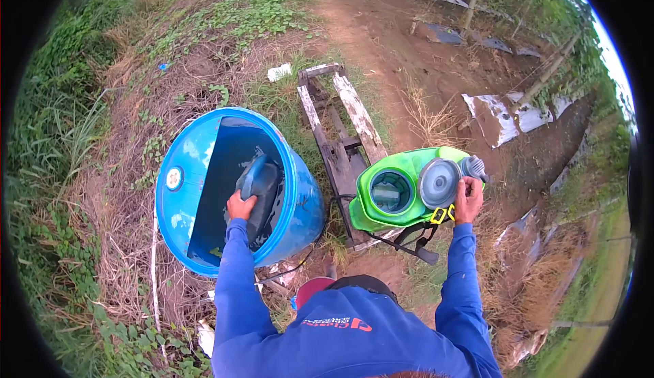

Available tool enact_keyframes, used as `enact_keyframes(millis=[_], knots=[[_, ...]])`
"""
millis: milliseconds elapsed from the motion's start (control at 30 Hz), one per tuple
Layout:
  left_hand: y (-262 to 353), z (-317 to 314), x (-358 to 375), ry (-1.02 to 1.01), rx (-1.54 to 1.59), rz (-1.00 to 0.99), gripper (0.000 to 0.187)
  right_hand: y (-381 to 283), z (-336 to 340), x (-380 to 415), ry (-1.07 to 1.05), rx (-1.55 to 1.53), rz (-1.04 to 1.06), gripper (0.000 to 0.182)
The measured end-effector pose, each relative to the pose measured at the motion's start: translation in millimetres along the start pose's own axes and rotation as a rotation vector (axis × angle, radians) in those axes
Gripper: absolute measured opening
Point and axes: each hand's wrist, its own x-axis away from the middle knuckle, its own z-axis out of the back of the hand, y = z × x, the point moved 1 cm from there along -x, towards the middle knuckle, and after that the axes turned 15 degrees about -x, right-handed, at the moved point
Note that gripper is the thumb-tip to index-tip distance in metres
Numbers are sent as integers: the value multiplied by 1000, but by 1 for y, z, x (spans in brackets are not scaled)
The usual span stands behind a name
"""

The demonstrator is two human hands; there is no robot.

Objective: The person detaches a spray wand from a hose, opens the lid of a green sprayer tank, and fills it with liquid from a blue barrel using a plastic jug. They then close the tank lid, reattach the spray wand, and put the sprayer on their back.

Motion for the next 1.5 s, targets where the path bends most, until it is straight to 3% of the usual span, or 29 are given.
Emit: enact_keyframes(millis=[67,100,133,200,333,400,600,833,1033,1333,1500], knots=[[12,34,-2,-234,445,244,41,2,0,-1,19,1,1,6],[21,45,1,-98,669,291,22,-1,-1,-1,23,-22,15,6],[21,53,4,-99,660,276,22,-2,-2,-1,25,-48,29,6],[15,70,7,-61,940,409,13,4,-3,-2,53,-49,21,7],[38,132,15,46,1032,275,13,0,-3,1,55,-39,-12,7],[50,167,15,66,1026,246,14,1,-3,0,33,12,14,7],[79,269,9,149,855,-78,18,2,-6,0,60,-30,10,9],[130,345,12,112,869,-207,23,-2,-5,0,70,27,32,12],[170,365,16,20,822,-344,21,-4,-4,2,51,-4,-26,14],[237,364,31,-94,479,-542,31,-3,-5,5,89,-45,-16,15],[258,356,34,-148,454,-548,31,-10,-3,5,107,-47,11,14]])
